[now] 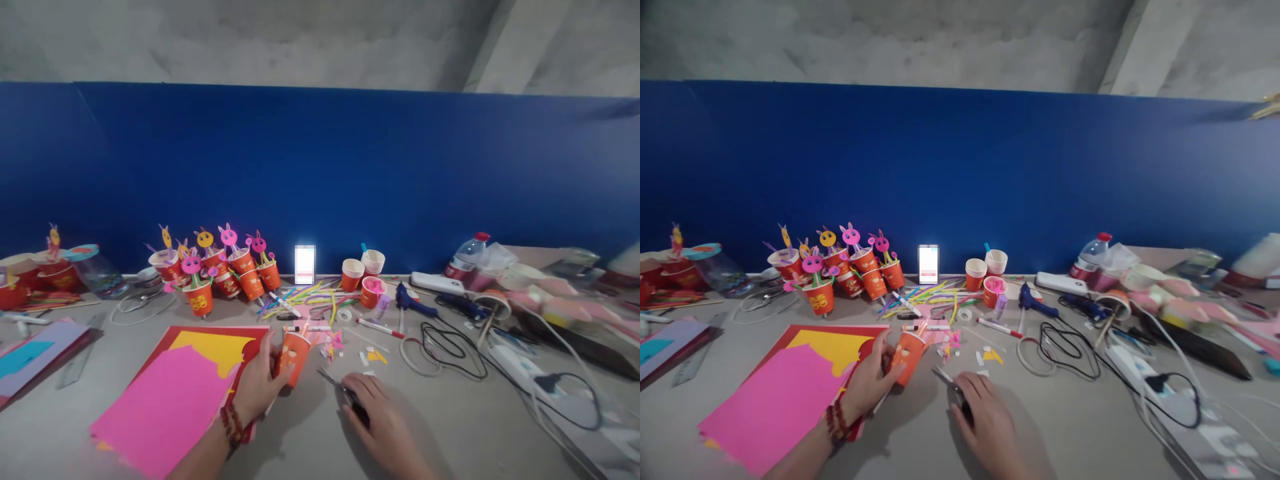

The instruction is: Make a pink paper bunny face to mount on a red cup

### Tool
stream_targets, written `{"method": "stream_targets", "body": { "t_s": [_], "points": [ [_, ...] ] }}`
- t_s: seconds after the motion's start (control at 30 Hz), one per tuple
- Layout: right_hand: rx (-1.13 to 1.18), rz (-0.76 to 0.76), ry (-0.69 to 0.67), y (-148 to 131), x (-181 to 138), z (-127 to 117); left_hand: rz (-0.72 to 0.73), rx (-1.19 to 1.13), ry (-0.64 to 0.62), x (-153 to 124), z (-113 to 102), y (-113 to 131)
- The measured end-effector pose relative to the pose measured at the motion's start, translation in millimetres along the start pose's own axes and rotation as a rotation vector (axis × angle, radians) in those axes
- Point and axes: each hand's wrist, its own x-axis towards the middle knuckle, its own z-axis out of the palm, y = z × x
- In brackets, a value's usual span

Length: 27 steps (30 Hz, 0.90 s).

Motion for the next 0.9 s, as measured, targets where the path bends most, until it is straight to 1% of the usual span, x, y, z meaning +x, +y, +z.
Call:
{"method": "stream_targets", "body": {
  "t_s": [0.07, 0.13, 0.27, 0.33, 0.4, 0.5, 0.6, 0.67, 0.77, 0.83, 0.9],
  "points": [
    [-0.066, -0.017, 0.002, 5.8, -12.4, 2.6, -0.009, 0.019, 0.001, -0.2, 1.6, 0.2],
    [-0.099, -0.047, 0.012, 11.0, -17.7, 4.5, 0.006, 0.081, -0.011, -1.1, 4.4, 1.4],
    [-0.137, -0.112, 0.002, 20.8, -14.1, 2.5, 0.037, 0.142, -0.027, -3.5, 8.5, 3.8],
    [-0.172, -0.125, -0.003, 29.5, -9.5, 1.2, 0.040, 0.104, -0.024, -3.7, 8.7, 2.8],
    [-0.216, -0.120, -0.010, 41.0, -4.7, 1.6, 0.054, 0.013, 0.002, -3.0, 8.4, -0.1],
    [-0.270, -0.093, -0.034, 57.1, 1.6, 3.8, 0.065, -0.153, 0.073, -0.6, 7.7, -5.9],
    [-0.311, -0.062, -0.038, 63.8, 6.4, 3.6, 0.065, -0.220, 0.152, 3.4, 2.5, -11.7],
    [-0.325, -0.046, -0.036, 61.5, 10.0, 1.3, 0.050, -0.233, 0.223, 6.9, -5.3, -15.5],
    [-0.315, -0.026, -0.044, 47.9, 17.8, -2.8, -0.027, -0.196, 0.333, 11.8, -19.0, -21.0],
    [-0.289, -0.029, -0.057, 33.2, 25.3, -3.5, -0.063, -0.149, 0.345, 13.2, -24.8, -23.0],
    [-0.239, -0.068, -0.094, 16.8, 34.7, -1.5, -0.074, -0.108, 0.317, 12.5, -26.5, -22.8]
  ]
}}
